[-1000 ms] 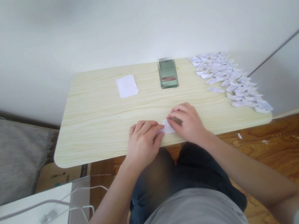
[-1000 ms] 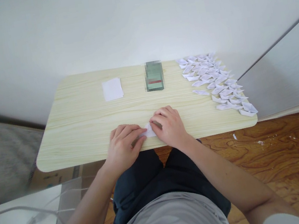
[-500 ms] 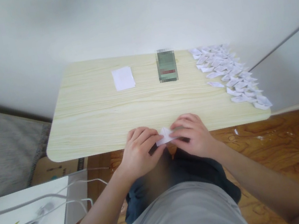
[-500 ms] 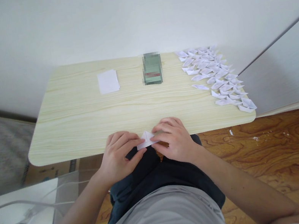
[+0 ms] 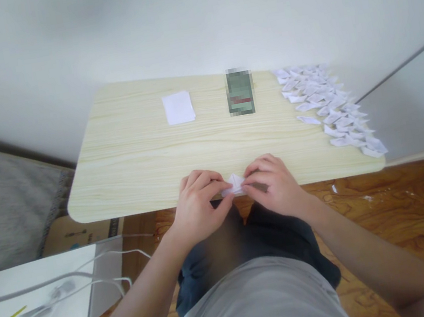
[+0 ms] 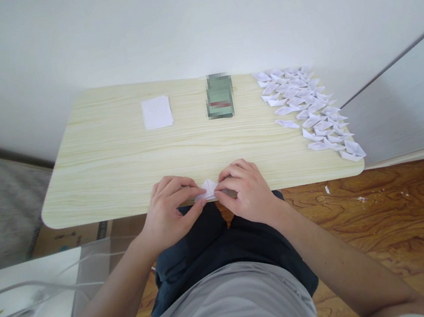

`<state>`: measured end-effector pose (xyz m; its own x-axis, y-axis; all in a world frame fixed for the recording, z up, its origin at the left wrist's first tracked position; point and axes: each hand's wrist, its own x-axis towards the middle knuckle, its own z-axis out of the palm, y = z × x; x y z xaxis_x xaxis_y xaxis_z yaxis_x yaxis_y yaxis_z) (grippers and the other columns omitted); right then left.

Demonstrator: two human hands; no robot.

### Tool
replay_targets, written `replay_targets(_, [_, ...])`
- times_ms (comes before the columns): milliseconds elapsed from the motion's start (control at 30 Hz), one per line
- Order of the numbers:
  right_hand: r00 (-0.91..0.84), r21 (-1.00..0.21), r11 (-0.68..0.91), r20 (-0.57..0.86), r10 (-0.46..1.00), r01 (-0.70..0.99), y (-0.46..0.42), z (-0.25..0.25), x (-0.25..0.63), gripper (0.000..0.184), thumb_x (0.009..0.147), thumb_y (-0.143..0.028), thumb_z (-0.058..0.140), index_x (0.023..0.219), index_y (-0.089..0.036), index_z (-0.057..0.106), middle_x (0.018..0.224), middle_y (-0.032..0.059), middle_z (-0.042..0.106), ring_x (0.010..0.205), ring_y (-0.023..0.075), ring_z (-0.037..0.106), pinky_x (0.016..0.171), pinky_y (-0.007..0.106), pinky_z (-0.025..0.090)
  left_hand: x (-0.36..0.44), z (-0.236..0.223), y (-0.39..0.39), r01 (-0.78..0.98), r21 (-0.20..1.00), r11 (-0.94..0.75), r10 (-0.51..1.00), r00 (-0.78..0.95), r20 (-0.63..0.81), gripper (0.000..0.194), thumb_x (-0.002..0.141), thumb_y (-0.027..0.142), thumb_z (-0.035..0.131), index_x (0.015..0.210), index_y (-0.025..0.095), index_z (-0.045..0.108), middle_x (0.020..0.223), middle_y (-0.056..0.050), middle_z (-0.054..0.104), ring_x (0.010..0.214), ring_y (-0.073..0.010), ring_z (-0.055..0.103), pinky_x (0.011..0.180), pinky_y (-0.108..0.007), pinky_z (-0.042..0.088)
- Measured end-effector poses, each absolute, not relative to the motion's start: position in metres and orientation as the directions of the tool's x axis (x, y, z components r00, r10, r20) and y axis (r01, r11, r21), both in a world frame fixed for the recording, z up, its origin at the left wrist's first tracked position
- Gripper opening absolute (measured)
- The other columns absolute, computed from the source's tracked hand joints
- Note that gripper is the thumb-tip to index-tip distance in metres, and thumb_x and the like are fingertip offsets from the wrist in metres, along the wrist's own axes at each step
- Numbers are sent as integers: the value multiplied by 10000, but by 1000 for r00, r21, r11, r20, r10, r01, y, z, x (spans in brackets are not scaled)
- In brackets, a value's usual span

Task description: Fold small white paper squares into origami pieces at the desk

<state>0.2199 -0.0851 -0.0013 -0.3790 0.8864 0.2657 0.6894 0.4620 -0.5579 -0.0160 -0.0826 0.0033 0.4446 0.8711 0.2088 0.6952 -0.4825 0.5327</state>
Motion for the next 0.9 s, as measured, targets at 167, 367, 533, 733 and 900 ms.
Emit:
replay_targets(167, [-366,-546,444,252,896,710,-87,-2,217,113,971,-308,655,933,-259,749,1019,53,715,1044,254,583,930,458,442,-13,3,-83,714,531,-456,887,414,205,138,928,347,660,985,279,766,1117,-41,716,1093,-252,582,967,-445,416])
replay_targets(367, [-288,-508,391,273,918,768,-92,-8,205,101,981,-303,636,928,-242,697,1000,61,694,1015,255,591,895,438,430,-6,0,-81,750,520,-409,912,351,211,142,956,292,613,917,271,749,1101,-31,734,1087,-251,592,963,-451,411])
replay_targets(533, [-279,-459,366,248,928,810,-91,-7,201,102,970,-316,663,908,-235,671,963,58,688,1005,262,589,867,427,415,-4,0,-82,751,523,-403,915,336,223,135,958,273,609,929,278,741,1125,-8,751,1105,-247,593,981,-454,408])
replay_targets(733, [-322,-438,387,218,921,811,-84,-1,202,116,979,-320,657,896,-238,660,944,47,708,981,251,604,842,412,409,-5,-2,-83,737,534,-415,910,332,248,156,979,279,586,990,292,741,1135,10,773,1120,-246,599,1026,-458,398])
replay_targets(900, [-306,-484,371,211,928,793,-82,-1,204,49,960,-290,680,961,-243,668,942,36,729,969,245,621,852,399,417,-4,-4,-83,740,529,-416,909,326,259,194,995,289,570,1054,307,754,1126,6,781,1115,-255,599,1031,-471,392])
